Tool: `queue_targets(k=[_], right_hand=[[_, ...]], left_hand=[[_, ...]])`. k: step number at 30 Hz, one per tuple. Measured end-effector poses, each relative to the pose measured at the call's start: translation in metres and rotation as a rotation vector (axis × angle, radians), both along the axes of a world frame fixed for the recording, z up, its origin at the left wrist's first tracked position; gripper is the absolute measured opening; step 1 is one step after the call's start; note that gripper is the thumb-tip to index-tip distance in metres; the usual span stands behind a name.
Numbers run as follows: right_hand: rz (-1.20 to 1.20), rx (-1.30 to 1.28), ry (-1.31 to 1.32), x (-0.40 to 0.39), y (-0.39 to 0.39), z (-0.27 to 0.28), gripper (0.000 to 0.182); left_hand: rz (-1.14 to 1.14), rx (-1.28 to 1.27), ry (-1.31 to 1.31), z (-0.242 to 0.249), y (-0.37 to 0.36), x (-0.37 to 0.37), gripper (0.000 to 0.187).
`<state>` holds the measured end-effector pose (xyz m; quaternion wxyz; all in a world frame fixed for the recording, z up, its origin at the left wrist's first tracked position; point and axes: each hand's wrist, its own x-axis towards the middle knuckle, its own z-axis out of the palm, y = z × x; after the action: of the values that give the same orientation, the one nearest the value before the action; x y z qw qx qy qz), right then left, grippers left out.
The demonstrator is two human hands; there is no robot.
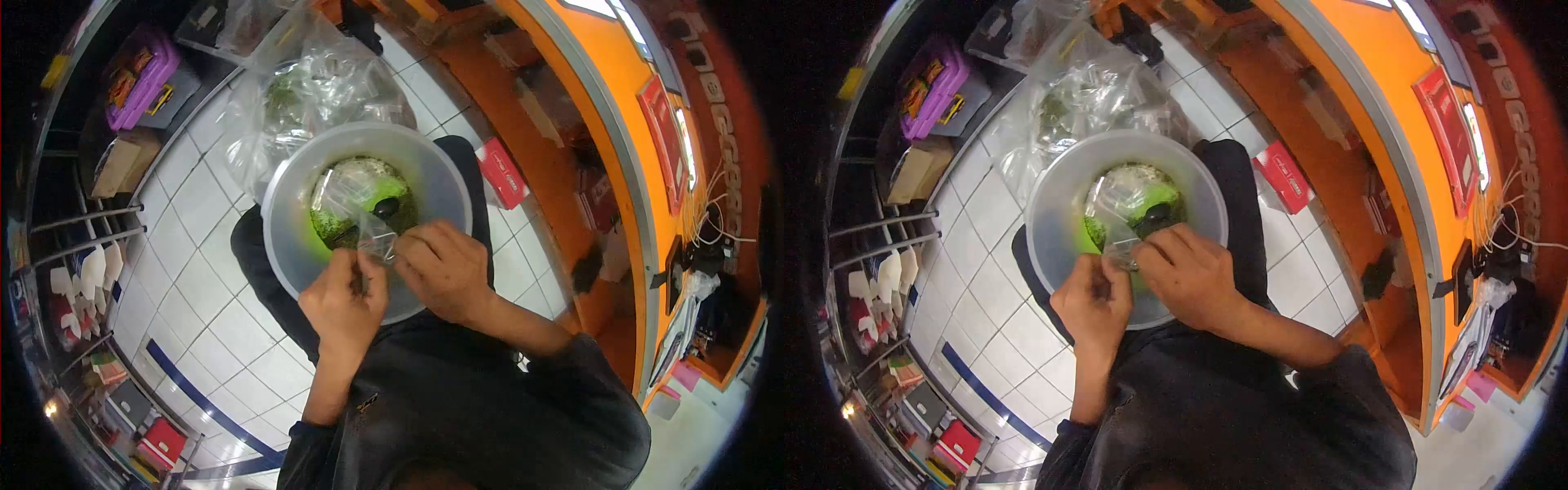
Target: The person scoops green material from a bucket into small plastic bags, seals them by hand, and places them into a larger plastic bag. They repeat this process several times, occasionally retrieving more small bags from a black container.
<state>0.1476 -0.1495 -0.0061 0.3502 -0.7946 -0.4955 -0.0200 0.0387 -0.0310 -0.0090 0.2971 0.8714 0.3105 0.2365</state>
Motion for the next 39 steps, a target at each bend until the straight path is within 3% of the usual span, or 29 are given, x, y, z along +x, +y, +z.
queue_targets(k=[3, 6, 10, 12, 13, 15, 19, 21, 22, 24, 27, 31, 34, 39], right_hand=[[0.017, -0.166, 0.097, -0.003, 0.006, 0.011, 0.024], [-0.065, -0.263, 0.168, -0.002, 0.013, 0.004, 0.023], [-0.019, -0.234, 0.347, 0.004, 0.015, 0.009, 0.019], [0.002, -0.014, 0.6, 0.008, 0.016, 0.013, 0.017], [0.007, -0.017, 0.602, 0.011, 0.015, 0.019, 0.017], [0.078, -0.143, 1.01, 0.017, 0.011, 0.031, 0.017], [0.284, -0.265, 1.03, 0.019, 0.009, 0.027, 0.016], [0.378, -0.014, 0.81, 0.018, 0.014, 0.03, 0.017], [0.386, -0.022, 0.812, 0.02, 0.017, 0.029, 0.017], [0.172, 0.151, 0.959, 0.029, 0.024, 0.025, 0.016], [0.224, -0.305, 0.49, 0.046, 0.065, -0.001, 0.014], [0.582, -0.718, -0.112, 0.034, 0.109, -0.123, 0.012], [0.667, -0.959, -0.321, 0.018, 0.125, -0.158, 0.009], [0.817, -0.945, -0.432, 0.016, 0.127, -0.17, 0.01]], left_hand=[[-0.057, 0.062, 0.017, 0.001, 0.001, 0.001, 0.019], [-0.201, 0.314, 0.071, 0.002, 0.007, -0.002, 0.019], [-0.23, 0.28, 0.197, 0.014, 0.017, -0.012, 0.019], [-0.378, 0.146, 0.022, 0.028, 0.031, -0.01, 0.039], [-0.372, 0.144, 0.024, 0.032, 0.037, -0.008, 0.039], [-0.485, 0.047, -0.109, 0.035, 0.044, -0.005, 0.061], [-0.594, 0.053, -0.085, 0.022, 0.053, -0.014, 0.068], [-0.566, 0.015, -0.128, 0.015, 0.057, -0.025, 0.065], [-0.556, 0.012, -0.129, 0.017, 0.061, -0.031, 0.065], [-0.333, 0.042, -0.154, 0.023, 0.07, -0.046, 0.063], [-0.187, 0.007, -0.174, 0.019, 0.079, -0.069, 0.064], [-0.061, -0.053, -0.221, 0.013, 0.082, -0.084, 0.062], [-0.019, -0.063, -0.274, 0.008, 0.081, -0.09, 0.061], [-0.005, -0.108, -0.297, -0.002, 0.083, -0.1, 0.062]])
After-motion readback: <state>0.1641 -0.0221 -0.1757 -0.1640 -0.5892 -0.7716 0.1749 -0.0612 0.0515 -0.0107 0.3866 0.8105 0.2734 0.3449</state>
